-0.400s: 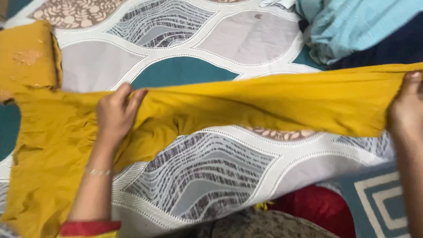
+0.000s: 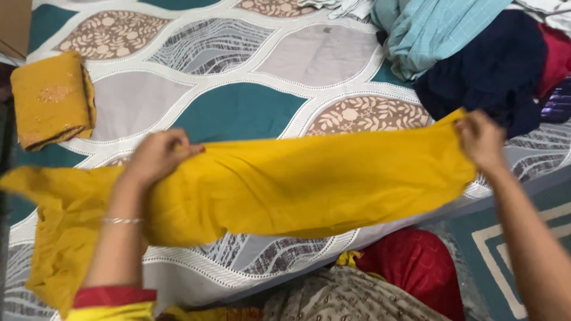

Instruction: The person folds multiple pieces of clothing on a bed, including a yellow garment and a dark blue buttoned shirt, smoothing out the fabric by hand and making multiple folds to stack them.

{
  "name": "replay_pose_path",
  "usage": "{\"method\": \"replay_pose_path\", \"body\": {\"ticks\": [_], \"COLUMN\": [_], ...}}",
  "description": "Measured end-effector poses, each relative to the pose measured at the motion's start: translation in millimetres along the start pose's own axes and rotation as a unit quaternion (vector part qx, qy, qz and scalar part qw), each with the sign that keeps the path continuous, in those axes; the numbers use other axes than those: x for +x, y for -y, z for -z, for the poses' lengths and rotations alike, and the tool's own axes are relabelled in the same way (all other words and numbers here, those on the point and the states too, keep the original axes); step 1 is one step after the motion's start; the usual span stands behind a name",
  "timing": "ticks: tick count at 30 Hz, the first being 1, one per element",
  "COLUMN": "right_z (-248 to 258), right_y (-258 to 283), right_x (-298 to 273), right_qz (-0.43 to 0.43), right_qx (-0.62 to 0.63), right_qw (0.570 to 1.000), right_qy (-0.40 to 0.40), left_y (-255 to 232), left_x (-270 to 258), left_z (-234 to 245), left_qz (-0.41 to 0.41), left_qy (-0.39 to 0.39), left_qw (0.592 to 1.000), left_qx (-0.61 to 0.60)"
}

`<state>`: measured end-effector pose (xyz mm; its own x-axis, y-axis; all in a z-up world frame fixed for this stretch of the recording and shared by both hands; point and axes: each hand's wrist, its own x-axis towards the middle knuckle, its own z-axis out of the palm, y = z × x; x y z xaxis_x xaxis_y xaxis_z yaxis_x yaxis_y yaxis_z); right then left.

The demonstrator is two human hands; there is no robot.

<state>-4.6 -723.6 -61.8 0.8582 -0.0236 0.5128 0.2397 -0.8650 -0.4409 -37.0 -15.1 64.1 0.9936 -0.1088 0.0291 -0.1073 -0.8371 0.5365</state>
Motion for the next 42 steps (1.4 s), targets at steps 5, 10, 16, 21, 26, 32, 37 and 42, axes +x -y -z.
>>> {"method": "replay_pose_path", "body": {"ticks": [5,10,16,21,26,32,37,42], "right_z": [-68.9,-102.6,-98.5,-53.1,-23.5,-40.5,-8.4,-21.5], "right_y": [-39.5,-56.7,-60.6,-54.7,-29.4,-30.8,-62.5,-70.8], "right_x": [-13.1,8.5,27.2,-12.0,-48.1,-57.2,-36.9,-38.2], "right_qz": [-0.072,-0.115,-0.048,-0.165,-0.377,-0.329,-0.433,-0.507], "right_qx": [-0.022,-0.066,-0.087,0.024,0.191,0.122,0.243,0.251], "right_qw": [0.997,0.988,0.994,0.984,0.898,0.915,0.855,0.806], "right_qy": [0.026,0.076,0.046,-0.064,0.119,0.199,0.151,0.175], "left_y": [41.9,73.4,30.5,-71.3,-144.0,-118.6,-86.6,-85.8], "left_x": [53.5,112.7,128.7,75.9,-40.1,-84.3,-93.8,-95.8], "left_z": [-81.5,-144.5,-202.7,-245.2,-272.6,-283.9,-268.1,-250.4], "left_qz": [0.028,-0.007,-0.014,-0.159,-0.321,-0.298,-0.259,-0.237], "left_qy": [0.068,-0.067,-0.198,-0.18,-0.108,-0.119,-0.138,-0.117], "left_qw": [0.996,0.979,0.908,0.954,0.939,0.944,0.947,0.964], "left_qx": [0.042,0.192,0.369,0.177,0.054,0.075,0.131,0.035]}}
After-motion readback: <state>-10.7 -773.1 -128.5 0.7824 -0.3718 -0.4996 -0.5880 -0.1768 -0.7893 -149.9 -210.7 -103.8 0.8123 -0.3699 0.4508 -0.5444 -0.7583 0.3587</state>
